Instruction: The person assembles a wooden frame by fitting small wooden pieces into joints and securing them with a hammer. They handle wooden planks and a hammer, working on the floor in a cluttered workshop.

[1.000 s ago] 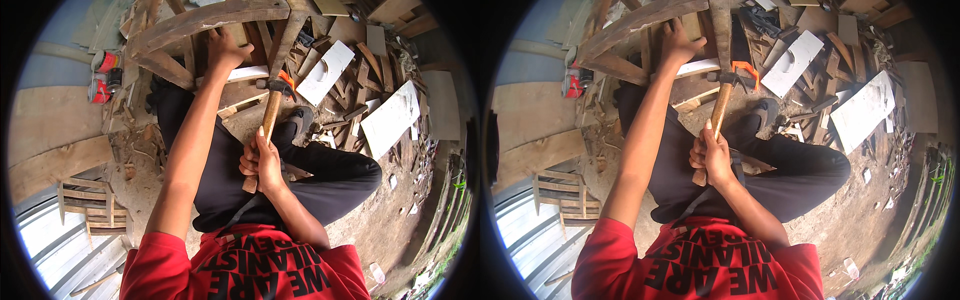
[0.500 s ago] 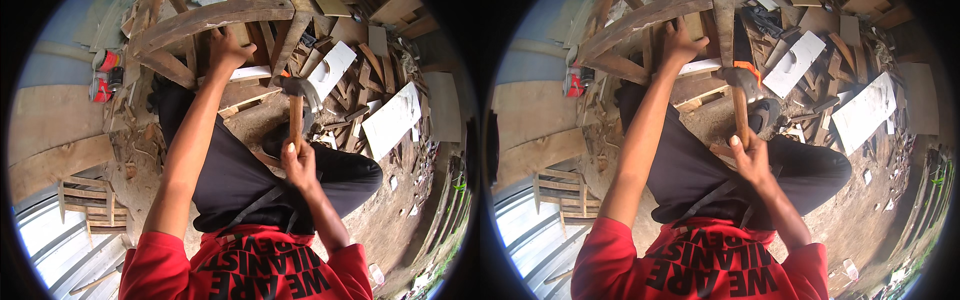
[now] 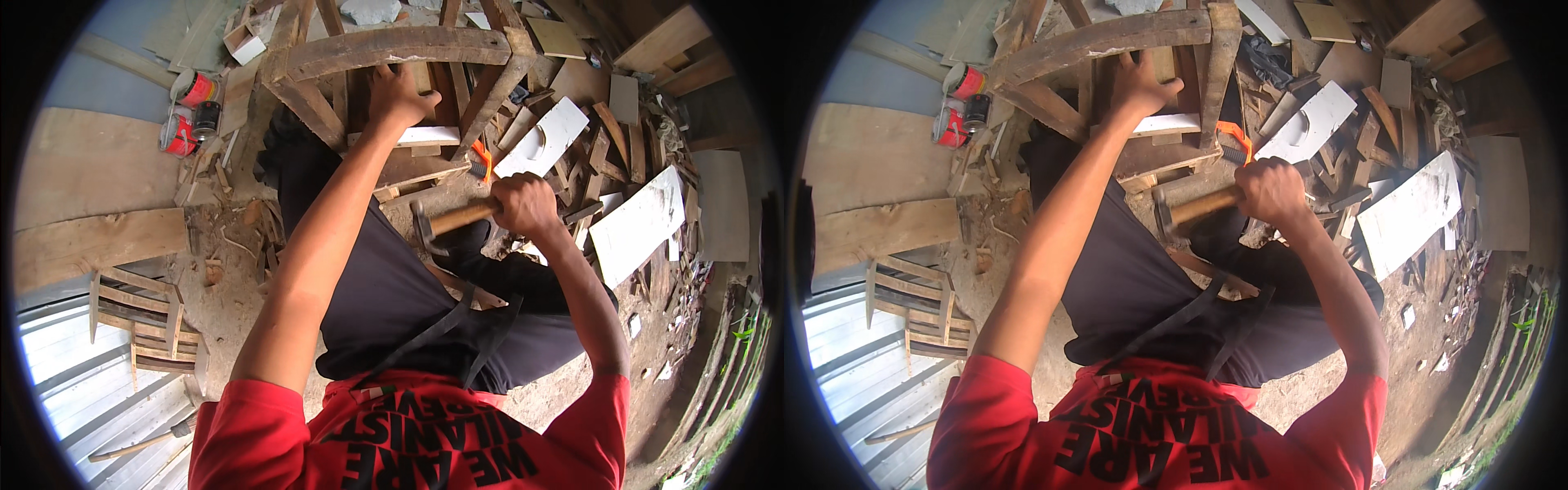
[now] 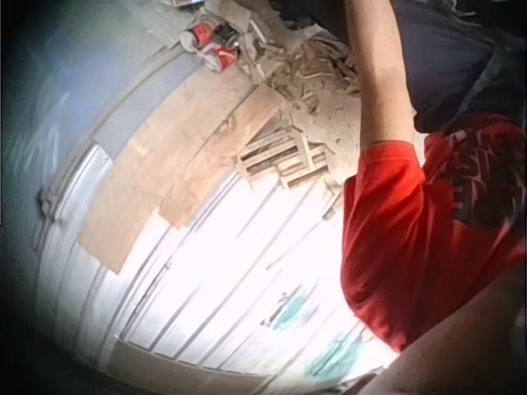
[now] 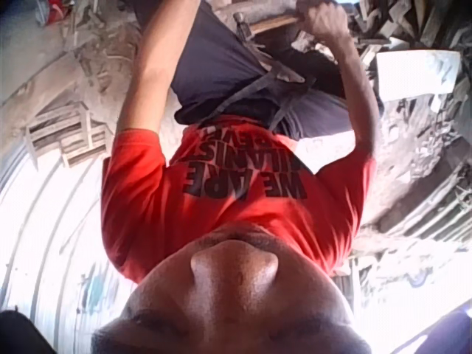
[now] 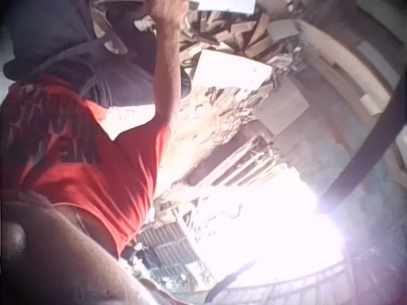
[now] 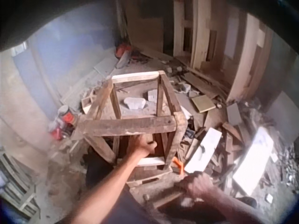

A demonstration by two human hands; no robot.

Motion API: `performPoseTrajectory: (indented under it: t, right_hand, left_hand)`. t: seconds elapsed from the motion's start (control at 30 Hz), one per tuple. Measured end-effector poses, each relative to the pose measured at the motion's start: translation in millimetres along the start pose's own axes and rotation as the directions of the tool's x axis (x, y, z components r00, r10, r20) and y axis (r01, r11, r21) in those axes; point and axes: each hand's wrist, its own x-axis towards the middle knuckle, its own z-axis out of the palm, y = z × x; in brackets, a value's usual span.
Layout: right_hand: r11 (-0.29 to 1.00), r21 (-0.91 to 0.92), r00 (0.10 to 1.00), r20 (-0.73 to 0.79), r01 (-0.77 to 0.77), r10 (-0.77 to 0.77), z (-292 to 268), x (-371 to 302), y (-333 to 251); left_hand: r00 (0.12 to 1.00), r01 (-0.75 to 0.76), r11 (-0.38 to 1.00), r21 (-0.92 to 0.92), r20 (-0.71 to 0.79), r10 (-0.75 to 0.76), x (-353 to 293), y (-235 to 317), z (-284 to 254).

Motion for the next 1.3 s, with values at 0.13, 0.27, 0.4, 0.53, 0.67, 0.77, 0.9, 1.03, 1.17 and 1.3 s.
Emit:
performPoseTrajectory:
  t: [0.13, 0.27, 0.4, 0.53, 0.67, 0.77, 0.9, 1.03, 1.17, 1.3]
  right_hand:
    - [0.999, 0.036, 0.986, -0.167, 0.030, -0.024, -9, 14, 11]
    - [0.989, 0.003, 0.979, -0.138, 0.149, -0.148, -22, 22, 16]
    - [0.997, -0.070, 0.997, -0.075, -0.012, 0.007, -20, 24, 17]
    - [0.987, -0.057, 0.984, -0.079, 0.153, -0.157, -17, 18, 16]
    - [0.993, -0.072, 0.995, -0.026, -0.094, 0.092, -16, 23, 18]
    - [0.998, -0.066, 0.999, -0.048, -0.016, 0.013, -15, 21, 23]
    - [0.997, -0.031, 0.996, -0.052, -0.074, 0.073, -17, 21, 15]
    - [0.999, 0.025, 0.985, -0.167, -0.037, 0.041, -14, 22, 20]
    - [0.996, -0.003, 0.993, -0.077, -0.093, 0.092, -15, 27, 15]
    - [0.999, 0.004, 0.984, -0.175, 0.033, -0.032, -26, 26, 23]
  left_hand:
    - [0.999, 0.019, 1.000, 0.009, 0.026, -0.019, -1, 2, -4]
    - [1.000, -0.002, 1.000, -0.011, -0.023, 0.002, -1, -1, -1]
    - [0.998, -0.028, 1.000, -0.008, -0.056, 0.027, 0, -4, 2]
    - [1.000, -0.014, 1.000, -0.024, 0.021, 0.014, 2, -1, 0]
    - [1.000, -0.006, 1.000, -0.029, -0.021, 0.005, 1, -3, 2]
    - [1.000, 0.005, 1.000, -0.026, -0.004, -0.005, 0, 0, 2]
    - [1.000, -0.004, 0.999, -0.043, 0.003, 0.004, 2, -1, -1]
    - [1.000, 0.007, 1.000, 0.006, 0.015, -0.007, 2, 2, 0]
    - [1.000, 0.008, 1.000, -0.008, 0.022, -0.008, 2, -1, 1]
    - [1.000, 0.012, 1.000, -0.022, 0.016, -0.011, 2, 3, -1]
